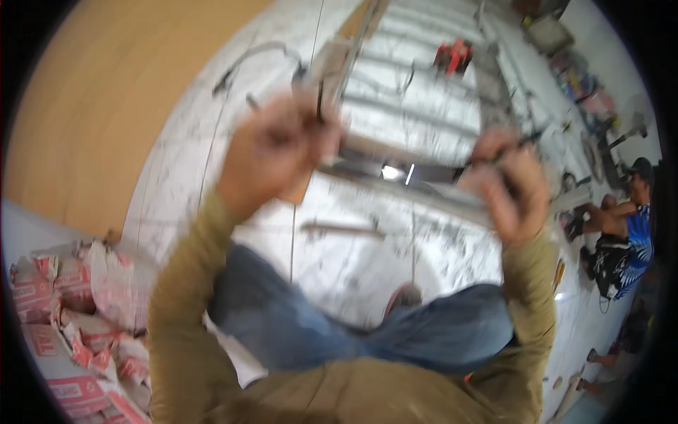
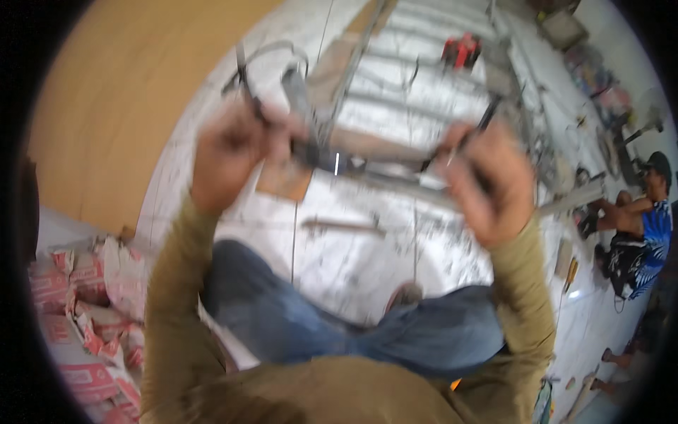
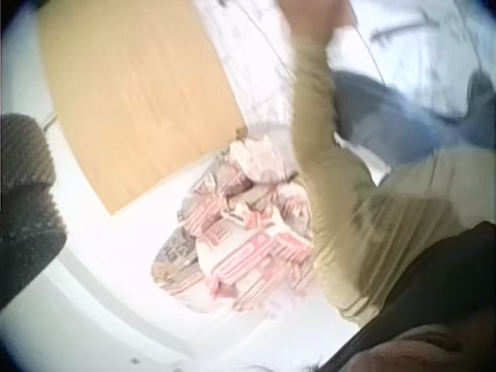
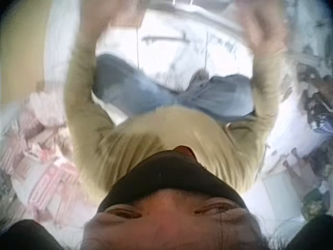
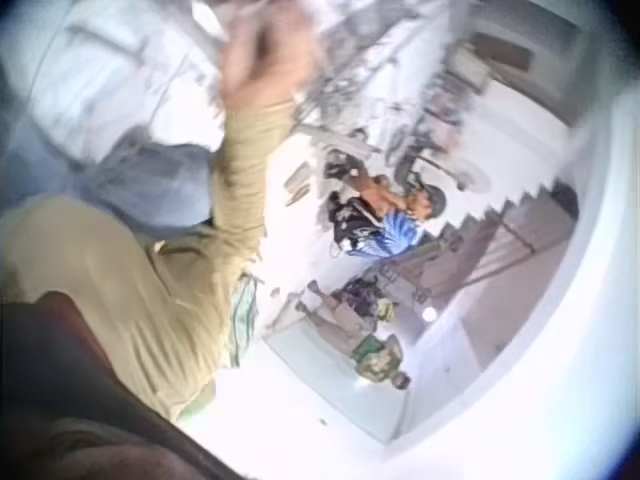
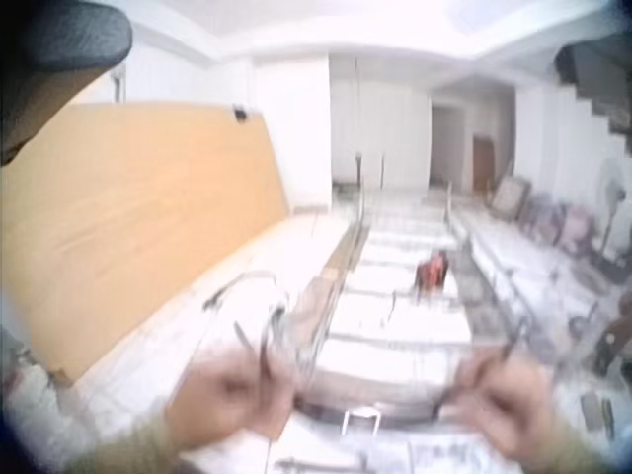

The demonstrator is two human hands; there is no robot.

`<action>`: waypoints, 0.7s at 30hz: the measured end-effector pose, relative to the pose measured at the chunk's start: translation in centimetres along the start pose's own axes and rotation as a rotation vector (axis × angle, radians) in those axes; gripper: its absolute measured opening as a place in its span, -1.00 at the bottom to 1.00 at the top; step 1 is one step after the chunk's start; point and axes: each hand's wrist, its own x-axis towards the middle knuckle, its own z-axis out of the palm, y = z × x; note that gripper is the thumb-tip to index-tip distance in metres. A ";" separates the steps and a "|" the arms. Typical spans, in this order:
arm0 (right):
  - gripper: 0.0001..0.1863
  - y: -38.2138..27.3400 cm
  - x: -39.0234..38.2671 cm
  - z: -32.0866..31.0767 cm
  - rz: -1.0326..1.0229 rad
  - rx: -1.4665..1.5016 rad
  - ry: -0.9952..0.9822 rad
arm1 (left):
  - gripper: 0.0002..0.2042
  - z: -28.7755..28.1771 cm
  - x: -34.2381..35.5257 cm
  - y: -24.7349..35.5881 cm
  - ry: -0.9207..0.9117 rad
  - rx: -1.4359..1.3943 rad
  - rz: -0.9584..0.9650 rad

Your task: The person positions metal beams and uses a welding tool to join them together while other people assist and observe.

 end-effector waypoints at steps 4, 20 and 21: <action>-0.79 -5.9 -1.1 -0.3 -0.034 0.314 0.032 | -0.70 1.4 -7.3 4.7 0.083 -0.214 -0.013; -0.46 -6.7 -8.1 -6.1 -0.432 0.814 0.469 | -0.71 2.0 -8.7 14.1 0.171 -0.667 0.276; -0.37 -6.1 -9.3 -7.2 -0.538 0.850 0.517 | -0.71 2.8 -8.4 13.8 0.196 -0.716 0.371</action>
